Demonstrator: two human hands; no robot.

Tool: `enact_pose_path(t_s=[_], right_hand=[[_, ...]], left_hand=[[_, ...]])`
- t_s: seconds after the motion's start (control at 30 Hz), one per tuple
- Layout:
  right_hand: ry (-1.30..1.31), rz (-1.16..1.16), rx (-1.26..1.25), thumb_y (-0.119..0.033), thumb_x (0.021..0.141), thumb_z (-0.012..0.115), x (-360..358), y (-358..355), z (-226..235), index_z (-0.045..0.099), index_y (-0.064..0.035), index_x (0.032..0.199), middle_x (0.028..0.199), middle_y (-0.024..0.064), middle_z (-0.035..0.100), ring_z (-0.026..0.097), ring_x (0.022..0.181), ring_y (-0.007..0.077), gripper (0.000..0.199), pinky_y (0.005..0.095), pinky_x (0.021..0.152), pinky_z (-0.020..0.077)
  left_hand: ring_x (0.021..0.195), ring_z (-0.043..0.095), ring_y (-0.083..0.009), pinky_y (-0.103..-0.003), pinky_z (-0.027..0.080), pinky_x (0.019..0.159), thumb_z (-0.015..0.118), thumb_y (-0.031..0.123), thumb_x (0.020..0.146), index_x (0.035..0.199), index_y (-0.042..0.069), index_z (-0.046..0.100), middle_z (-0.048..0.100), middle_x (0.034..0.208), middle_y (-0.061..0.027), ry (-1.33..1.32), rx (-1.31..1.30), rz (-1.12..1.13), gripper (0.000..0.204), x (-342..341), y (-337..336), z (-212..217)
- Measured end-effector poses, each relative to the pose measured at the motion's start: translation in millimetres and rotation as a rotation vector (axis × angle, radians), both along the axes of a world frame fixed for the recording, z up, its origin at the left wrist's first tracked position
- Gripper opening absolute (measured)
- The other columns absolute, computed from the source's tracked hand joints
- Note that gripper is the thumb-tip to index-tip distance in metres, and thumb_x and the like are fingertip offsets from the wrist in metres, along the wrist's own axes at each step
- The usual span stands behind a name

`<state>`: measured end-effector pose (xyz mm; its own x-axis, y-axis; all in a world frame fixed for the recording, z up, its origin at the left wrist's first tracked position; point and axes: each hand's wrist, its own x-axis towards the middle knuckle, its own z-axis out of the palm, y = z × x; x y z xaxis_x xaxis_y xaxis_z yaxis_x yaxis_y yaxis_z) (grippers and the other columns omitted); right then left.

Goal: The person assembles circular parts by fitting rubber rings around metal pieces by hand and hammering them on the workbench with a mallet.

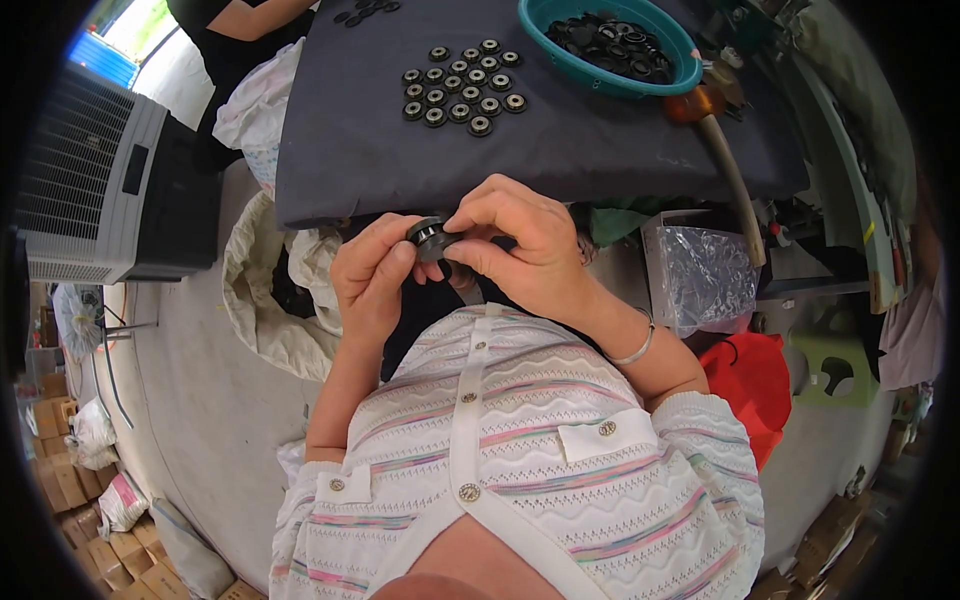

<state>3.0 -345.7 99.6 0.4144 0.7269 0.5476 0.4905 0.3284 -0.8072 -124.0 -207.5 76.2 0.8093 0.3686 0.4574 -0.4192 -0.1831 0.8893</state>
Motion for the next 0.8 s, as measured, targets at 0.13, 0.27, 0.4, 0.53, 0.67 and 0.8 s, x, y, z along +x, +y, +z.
enact_pose_path(t_s=[0.13, 0.27, 0.4, 0.53, 0.67, 0.8], right_hand=[[0.183, 0.040, -0.043, 0.011, 0.071, 0.070, -5.2, -3.5, 2.3, 0.061, 0.0021, 0.090, 0.089, 0.0083, 0.056, 0.055, 0.074, 0.0105, 0.023, 0.0208, 0.060, 0.0461], [0.123, 0.039, -0.038, 0.011, 0.072, 0.069, -6.2, -5.1, 6.0, 0.061, 0.0023, 0.090, 0.090, 0.0073, 0.055, 0.055, 0.075, 0.0099, 0.022, 0.0201, 0.062, 0.0458], [0.247, 0.061, -0.044, 0.010, 0.074, 0.068, -7.1, -4.2, 4.1, 0.060, 0.0032, 0.091, 0.091, 0.0078, 0.055, 0.059, 0.074, 0.0105, 0.020, 0.0215, 0.061, 0.0488], [0.181, -0.008, 0.027, 0.009, 0.075, 0.066, -10.2, 0.2, -2.5, 0.057, 0.0032, 0.090, 0.095, 0.0099, 0.055, 0.061, 0.073, 0.0110, 0.018, 0.0227, 0.061, 0.0513], [0.202, 0.030, 0.000, 0.010, 0.075, 0.065, -9.4, -0.3, -0.7, 0.056, 0.0029, 0.090, 0.098, 0.0113, 0.055, 0.059, 0.074, 0.0108, 0.019, 0.0227, 0.063, 0.0512], [0.211, 0.095, -0.051, 0.008, 0.076, 0.065, -6.7, -1.6, 0.1, 0.055, 0.0027, 0.091, 0.096, 0.0105, 0.056, 0.060, 0.074, 0.0111, 0.018, 0.0224, 0.064, 0.0513]], left_hand=[[0.065, 0.059, -0.0115, -0.021, 0.044, 0.055, 0.051, 0.013, 0.095, 0.106, -0.007, 0.061, 0.062, 0.088, -0.0109, -0.016, 0.002, 0.001, 0.025, -0.7, -2.2, -0.4], [0.066, 0.060, -0.0114, -0.021, 0.045, 0.055, 0.051, 0.014, 0.095, 0.106, -0.007, 0.061, 0.062, 0.088, -0.0108, -0.010, -0.008, -0.004, 0.026, -1.4, -3.4, 0.6], [0.066, 0.059, -0.0114, -0.021, 0.044, 0.055, 0.051, 0.014, 0.095, 0.107, -0.007, 0.061, 0.062, 0.087, -0.0104, -0.011, -0.012, -0.008, 0.026, -0.9, -4.4, 0.8], [0.065, 0.059, -0.0111, -0.021, 0.044, 0.055, 0.050, 0.014, 0.096, 0.106, -0.007, 0.060, 0.061, 0.084, -0.0096, -0.005, -0.005, -0.001, 0.026, -0.3, -5.2, -1.8], [0.067, 0.058, -0.0109, -0.022, 0.044, 0.055, 0.052, 0.016, 0.094, 0.106, -0.006, 0.060, 0.060, 0.082, -0.0081, -0.014, -0.040, -0.016, 0.027, -1.0, -6.9, -3.3], [0.066, 0.057, -0.0110, -0.022, 0.044, 0.056, 0.058, 0.017, 0.090, 0.104, -0.005, 0.060, 0.060, 0.081, -0.0076, -0.041, 0.021, -0.031, 0.026, -3.9, -6.3, -0.3]])
